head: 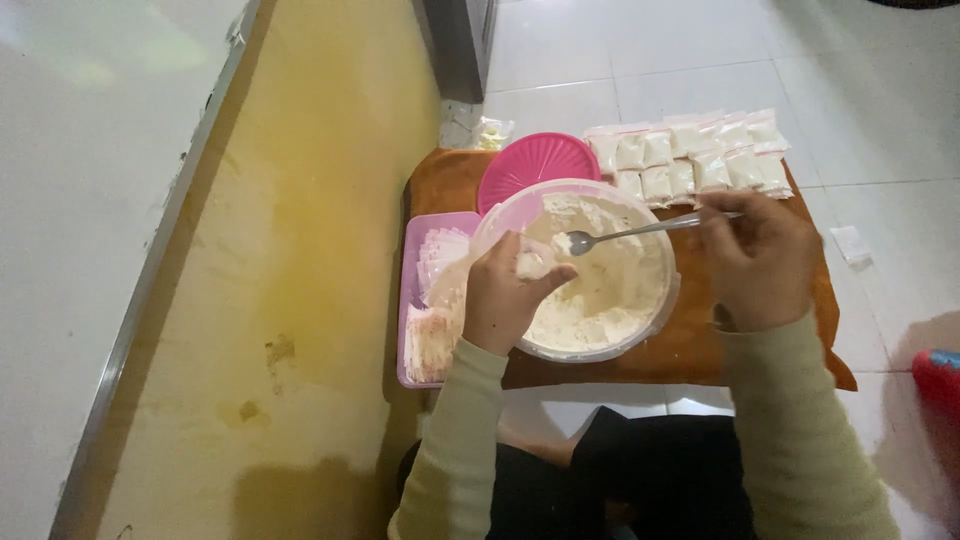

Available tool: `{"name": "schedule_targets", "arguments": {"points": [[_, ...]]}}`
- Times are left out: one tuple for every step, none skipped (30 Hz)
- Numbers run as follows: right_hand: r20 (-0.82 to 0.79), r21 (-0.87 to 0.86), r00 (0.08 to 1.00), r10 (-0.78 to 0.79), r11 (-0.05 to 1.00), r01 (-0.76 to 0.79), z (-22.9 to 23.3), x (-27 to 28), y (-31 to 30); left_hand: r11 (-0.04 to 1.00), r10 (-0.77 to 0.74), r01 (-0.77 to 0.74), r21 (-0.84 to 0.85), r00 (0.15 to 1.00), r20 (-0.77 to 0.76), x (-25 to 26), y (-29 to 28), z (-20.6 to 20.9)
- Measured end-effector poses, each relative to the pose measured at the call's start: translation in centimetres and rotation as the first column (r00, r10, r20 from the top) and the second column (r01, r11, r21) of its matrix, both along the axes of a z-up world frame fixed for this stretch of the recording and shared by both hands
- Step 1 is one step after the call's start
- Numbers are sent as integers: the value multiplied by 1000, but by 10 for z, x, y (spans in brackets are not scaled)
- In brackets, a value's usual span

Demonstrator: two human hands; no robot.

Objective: Packaging white food powder into small plastic bags using a spoon.

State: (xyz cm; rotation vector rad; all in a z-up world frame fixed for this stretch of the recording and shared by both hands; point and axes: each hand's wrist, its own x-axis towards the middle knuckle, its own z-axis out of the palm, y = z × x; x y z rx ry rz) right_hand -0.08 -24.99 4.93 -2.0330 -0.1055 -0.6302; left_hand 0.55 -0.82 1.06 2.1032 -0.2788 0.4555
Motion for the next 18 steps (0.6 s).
{"name": "schedule_targets", "arguments": {"points": [[3, 0, 1000, -3, 1000, 3, 3, -3, -7, 1000, -3, 3, 0, 1000, 3, 0, -1, 1], [-2, 7, 1000, -12, 1000, 12, 5, -6, -13, 996, 8, 0, 93, 996, -90, 0, -3, 2], [-5, 13, 1000, -20, 1000, 20, 8, -8, -19, 983, 29, 5, 185, 983, -180, 1, -4, 3], [-2, 12, 1000, -21, 1000, 21, 14, -12, -20, 983, 28, 5, 184, 984, -177, 0, -5, 5], [6, 19, 1000, -27, 999, 27, 19, -15, -21, 972, 24, 21, 235, 982, -187, -1, -6, 7], [14, 26, 999, -34, 999, 34, 24, -19, -22, 958, 22, 36, 285, 980, -198, -1, -7, 9], [15, 26, 999, -34, 999, 34, 29, -22, -20, 958, 22, 36, 284, 980, -197, -1, -7, 8], [15, -5, 999, -34, 999, 34, 33, -24, -19, 954, 19, 44, 297, 979, -205, 0, -7, 8], [15, -36, 999, -33, 999, 33, 38, -27, -17, 950, 17, 51, 309, 977, -215, 0, -7, 7], [15, -36, 999, -32, 999, 33, 40, -28, -15, 950, 18, 50, 309, 977, -214, 0, -7, 7], [50, -105, 998, -30, 994, 35, 41, -29, -12, 948, 21, 54, 315, 973, -229, 1, -7, 7], [84, -173, 996, -24, 984, 39, 43, -30, -9, 946, 23, 58, 320, 970, -244, 1, -7, 6], [85, -174, 996, -23, 984, 37, 47, -32, -3, 946, 25, 56, 319, 970, -243, 1, -7, 7], [63, -139, 998, -5, 990, 14, 51, -35, 3, 947, 17, 55, 317, 975, -220, 1, -7, 6], [41, -103, 999, 14, 995, -10, 54, -38, 9, 947, 10, 54, 315, 980, -198, 1, -7, 6], [40, -103, 999, 15, 995, -11, 53, -38, 11, 947, 11, 53, 316, 980, -199, 1, -7, 6], [88, -176, 996, 24, 984, -8, 52, -38, 12, 946, 13, 57, 319, 977, -214, 1, -7, 5], [135, -248, 990, 36, 969, -2, 51, -37, 14, 945, 16, 61, 322, 973, -230, 2, -6, 5]]}}
